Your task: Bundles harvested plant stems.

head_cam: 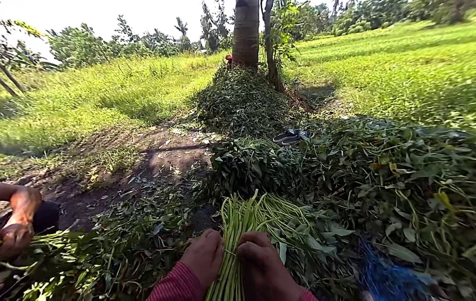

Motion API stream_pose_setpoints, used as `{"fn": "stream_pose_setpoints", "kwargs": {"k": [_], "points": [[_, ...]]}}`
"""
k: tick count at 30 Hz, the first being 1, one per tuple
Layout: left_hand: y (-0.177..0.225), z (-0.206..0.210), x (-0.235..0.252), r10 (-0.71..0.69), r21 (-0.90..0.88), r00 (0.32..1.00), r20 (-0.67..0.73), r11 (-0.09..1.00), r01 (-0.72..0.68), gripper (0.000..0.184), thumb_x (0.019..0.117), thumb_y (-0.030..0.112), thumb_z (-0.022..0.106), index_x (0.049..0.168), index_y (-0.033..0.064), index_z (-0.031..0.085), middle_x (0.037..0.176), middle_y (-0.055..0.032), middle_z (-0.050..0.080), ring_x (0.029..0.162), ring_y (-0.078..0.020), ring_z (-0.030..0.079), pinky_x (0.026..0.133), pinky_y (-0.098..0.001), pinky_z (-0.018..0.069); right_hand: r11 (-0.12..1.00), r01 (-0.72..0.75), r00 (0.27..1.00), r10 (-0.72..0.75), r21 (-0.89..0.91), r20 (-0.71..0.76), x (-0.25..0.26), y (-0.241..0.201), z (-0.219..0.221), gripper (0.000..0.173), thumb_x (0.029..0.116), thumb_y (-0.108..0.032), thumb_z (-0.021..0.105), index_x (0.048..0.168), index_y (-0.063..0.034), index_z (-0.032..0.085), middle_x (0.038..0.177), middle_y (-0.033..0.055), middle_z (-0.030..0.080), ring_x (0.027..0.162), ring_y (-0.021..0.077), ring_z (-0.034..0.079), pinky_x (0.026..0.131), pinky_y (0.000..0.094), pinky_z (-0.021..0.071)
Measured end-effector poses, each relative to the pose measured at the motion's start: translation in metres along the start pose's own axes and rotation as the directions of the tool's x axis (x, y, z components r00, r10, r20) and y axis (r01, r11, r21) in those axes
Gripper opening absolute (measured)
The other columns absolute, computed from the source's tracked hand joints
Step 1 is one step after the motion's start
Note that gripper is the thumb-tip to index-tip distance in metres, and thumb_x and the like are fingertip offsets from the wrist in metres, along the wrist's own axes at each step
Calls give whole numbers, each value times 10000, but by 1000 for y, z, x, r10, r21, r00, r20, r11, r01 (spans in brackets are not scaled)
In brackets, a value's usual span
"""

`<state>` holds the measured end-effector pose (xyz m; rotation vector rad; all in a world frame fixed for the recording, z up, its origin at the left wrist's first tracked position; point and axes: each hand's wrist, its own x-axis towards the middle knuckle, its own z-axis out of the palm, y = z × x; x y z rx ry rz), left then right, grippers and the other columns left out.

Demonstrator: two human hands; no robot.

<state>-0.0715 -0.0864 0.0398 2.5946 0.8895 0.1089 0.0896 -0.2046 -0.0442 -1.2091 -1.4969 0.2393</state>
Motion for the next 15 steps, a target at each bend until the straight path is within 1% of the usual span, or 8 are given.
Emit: {"fn": "stream_pose_setpoints", "kwargs": {"k": [2, 4, 7, 9, 10, 11, 13, 15], "points": [[-1, 6, -1, -25, -15, 999, -41, 1000, 24, 226, 1003, 154, 537, 1062, -21, 666, 1142, -188, 669, 1018, -303, 683, 920, -454, 560, 998, -10, 999, 8, 56, 33, 7, -4, 2, 135, 990, -47, 589, 989, -75, 722, 1143, 77, 692, 1182, 194, 628, 1035, 370, 526], [-4, 10, 0, -38, -39, 996, -79, 999, 35, 217, 994, 150, 552, 1039, -22, 677, 1105, -181, 678, 987, -290, 686, 904, -441, 563, 996, -13, 999, 9, 85, 54, 13, -3, 5, 157, 995, -25, 563, 1011, -44, 718, 1078, 88, 721, 1155, 199, 654, 1034, 372, 525], [-9, 15, 0, -5, -65, 992, -125, 998, -3, 204, 988, 146, 561, 1018, -15, 683, 1086, -170, 687, 978, -271, 689, 900, -424, 566, 994, -34, 997, 26, 103, 78, 17, 2, 7, 154, 1014, -47, 546, 1014, -26, 699, 1012, 96, 704, 1060, 195, 663, 976, 356, 535], [-13, 25, -2, 63, -53, 971, -231, 996, -77, 177, 964, 131, 574, 973, -8, 682, 1054, -165, 700, 947, -273, 702, 855, -434, 587, 992, -57, 994, 46, 110, 103, 17, 5, 6, 162, 1030, -68, 533, 1019, -24, 688, 995, 100, 680, 1023, 194, 647, 949, 351, 529], [-16, 31, -2, 90, -40, 952, -292, 994, -106, 160, 946, 122, 580, 949, -2, 681, 1030, -160, 705, 912, -272, 710, 811, -438, 600, 992, -64, 992, 51, 113, 116, 16, 6, 5, 168, 1030, -66, 527, 1023, -20, 689, 994, 104, 677, 1015, 194, 645, 943, 349, 529], [-18, 35, -2, 95, -35, 940, -329, 993, -113, 155, 938, 116, 580, 941, 0, 682, 1016, -157, 705, 887, -272, 712, 782, -445, 606, 991, -69, 990, 55, 112, 130, 13, 6, 5, 174, 1030, -60, 523, 1033, -15, 691, 1000, 110, 681, 1015, 195, 650, 945, 352, 531], [-23, 36, -4, 43, -78, 945, -323, 994, -72, 180, 956, 132, 557, 967, 7, 687, 1055, -148, 707, 937, -266, 708, 822, -454, 595, 992, -74, 988, 59, 104, 144, 7, 7, 4, 167, 1010, -34, 531, 1034, -8, 694, 970, 118, 678, 972, 200, 658, 907, 351, 544], [-25, 36, -5, 32, -95, 949, -312, 993, -65, 198, 971, 137, 541, 995, 4, 686, 1088, -148, 705, 976, -268, 703, 854, -456, 587, 992, -84, 990, 72, 96, 124, 5, 8, 5, 153, 998, -32, 548, 1030, -18, 697, 961, 114, 682, 962, 197, 663, 893, 345, 551]]}}
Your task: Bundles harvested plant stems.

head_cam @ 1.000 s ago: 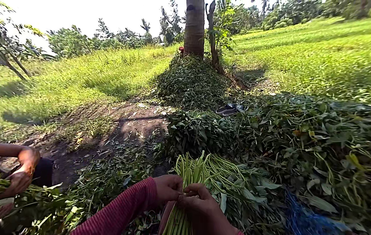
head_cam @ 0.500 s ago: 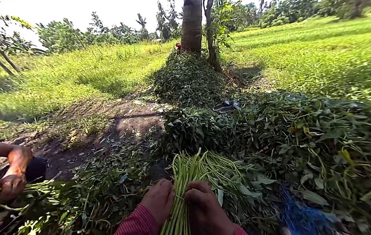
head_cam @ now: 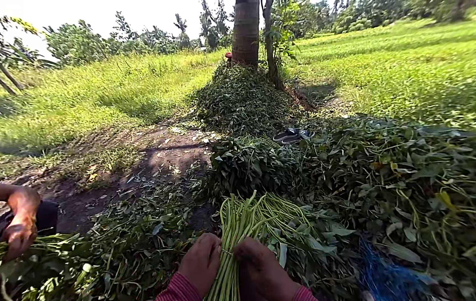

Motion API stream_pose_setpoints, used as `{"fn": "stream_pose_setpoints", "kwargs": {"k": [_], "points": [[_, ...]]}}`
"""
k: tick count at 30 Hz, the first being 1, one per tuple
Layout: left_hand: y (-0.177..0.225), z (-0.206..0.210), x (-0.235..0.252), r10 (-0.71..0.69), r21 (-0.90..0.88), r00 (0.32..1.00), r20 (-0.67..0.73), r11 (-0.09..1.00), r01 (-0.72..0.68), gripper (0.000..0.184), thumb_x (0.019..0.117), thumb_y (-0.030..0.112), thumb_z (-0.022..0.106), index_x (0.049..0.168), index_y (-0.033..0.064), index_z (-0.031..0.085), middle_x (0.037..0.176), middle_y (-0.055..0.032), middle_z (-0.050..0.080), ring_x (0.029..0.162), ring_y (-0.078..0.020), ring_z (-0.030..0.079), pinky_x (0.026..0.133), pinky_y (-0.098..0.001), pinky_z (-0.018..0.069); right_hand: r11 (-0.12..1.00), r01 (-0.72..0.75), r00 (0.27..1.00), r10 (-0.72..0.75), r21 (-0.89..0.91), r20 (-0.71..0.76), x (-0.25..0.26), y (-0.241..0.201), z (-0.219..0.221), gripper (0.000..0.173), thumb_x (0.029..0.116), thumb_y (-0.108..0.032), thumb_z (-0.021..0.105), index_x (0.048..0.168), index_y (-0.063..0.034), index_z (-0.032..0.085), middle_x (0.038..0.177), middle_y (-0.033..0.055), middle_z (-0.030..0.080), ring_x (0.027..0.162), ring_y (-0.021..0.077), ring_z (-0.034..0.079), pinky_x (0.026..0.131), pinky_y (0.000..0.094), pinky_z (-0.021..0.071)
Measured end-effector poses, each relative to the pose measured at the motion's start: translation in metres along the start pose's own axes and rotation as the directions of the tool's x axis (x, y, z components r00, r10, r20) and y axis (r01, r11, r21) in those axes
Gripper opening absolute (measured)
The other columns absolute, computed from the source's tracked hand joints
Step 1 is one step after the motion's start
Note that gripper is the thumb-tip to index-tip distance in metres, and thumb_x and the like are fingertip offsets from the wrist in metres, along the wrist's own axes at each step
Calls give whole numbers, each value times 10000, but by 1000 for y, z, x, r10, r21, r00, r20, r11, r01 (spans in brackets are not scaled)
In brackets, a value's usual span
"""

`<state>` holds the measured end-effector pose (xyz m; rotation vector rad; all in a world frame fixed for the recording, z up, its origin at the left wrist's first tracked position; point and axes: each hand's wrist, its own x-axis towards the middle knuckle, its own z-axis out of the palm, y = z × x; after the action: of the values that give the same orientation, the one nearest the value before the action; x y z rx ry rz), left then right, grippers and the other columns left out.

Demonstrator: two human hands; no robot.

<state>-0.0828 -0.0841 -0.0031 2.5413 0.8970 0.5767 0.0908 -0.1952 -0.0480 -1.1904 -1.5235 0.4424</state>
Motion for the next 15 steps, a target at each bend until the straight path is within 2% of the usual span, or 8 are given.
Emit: {"fn": "stream_pose_setpoints", "kwargs": {"k": [3, 6, 7, 9, 11, 15], "points": [[2, 3, -4, 24, 17, 999, -36, 1000, -23, 181, 957, 130, 547, 978, 8, 679, 1073, -138, 706, 965, -259, 706, 836, -441, 595, 991, -80, 995, 85, 107, -49, -2, -1, 4, 137, 1009, -91, 574, 1027, -57, 706, 1032, 85, 641, 1047, 168, 605, 925, 319, 519], [1, 6, -5, 43, 14, 997, -69, 999, -42, 170, 942, 125, 555, 963, 13, 681, 1054, -134, 714, 953, -252, 713, 821, -433, 602, 980, -50, 995, 65, 190, -73, 2, -3, 5, 119, 1017, -88, 587, 1017, -40, 696, 1173, 104, 645, 1207, 179, 588, 1022, 326, 518], [0, 6, -5, 38, 8, 997, -66, 999, -38, 172, 945, 127, 554, 966, 15, 682, 1061, -130, 714, 962, -248, 712, 832, -430, 601, 979, -35, 996, 50, 200, -72, 2, -2, 6, 122, 1020, -78, 581, 1021, -29, 693, 1176, 110, 667, 1213, 187, 606, 1033, 339, 524], [0, 6, -6, 21, -10, 998, -53, 1000, -22, 171, 950, 125, 555, 972, 12, 681, 1067, -134, 709, 971, -251, 706, 844, -432, 596, 979, -44, 996, 58, 199, -65, 3, -1, 8, 147, 1030, -84, 567, 1059, -24, 698, 1114, 92, 699, 1085, 154, 657, 962, 329, 551], [1, 6, -5, 20, -19, 998, -60, 1000, -21, 167, 943, 125, 557, 962, 16, 681, 1056, -132, 710, 966, -250, 706, 839, -432, 595, 973, -83, 994, 95, 214, -45, 4, -1, 8, 157, 1037, -97, 559, 1078, -24, 692, 1061, 73, 689, 970, 118, 658, 888, 299, 559], [5, 9, -5, 31, -6, 997, -75, 999, -32, 160, 937, 116, 548, 941, 15, 672, 1067, -129, 710, 986, -249, 706, 852, -423, 593, 960, -141, 989, 145, 242, 4, 6, 0, 6, 145, 1042, -104, 537, 1050, -22, 656, 978, 57, 640, 899, 96, 619, 828, 269, 534]]}}
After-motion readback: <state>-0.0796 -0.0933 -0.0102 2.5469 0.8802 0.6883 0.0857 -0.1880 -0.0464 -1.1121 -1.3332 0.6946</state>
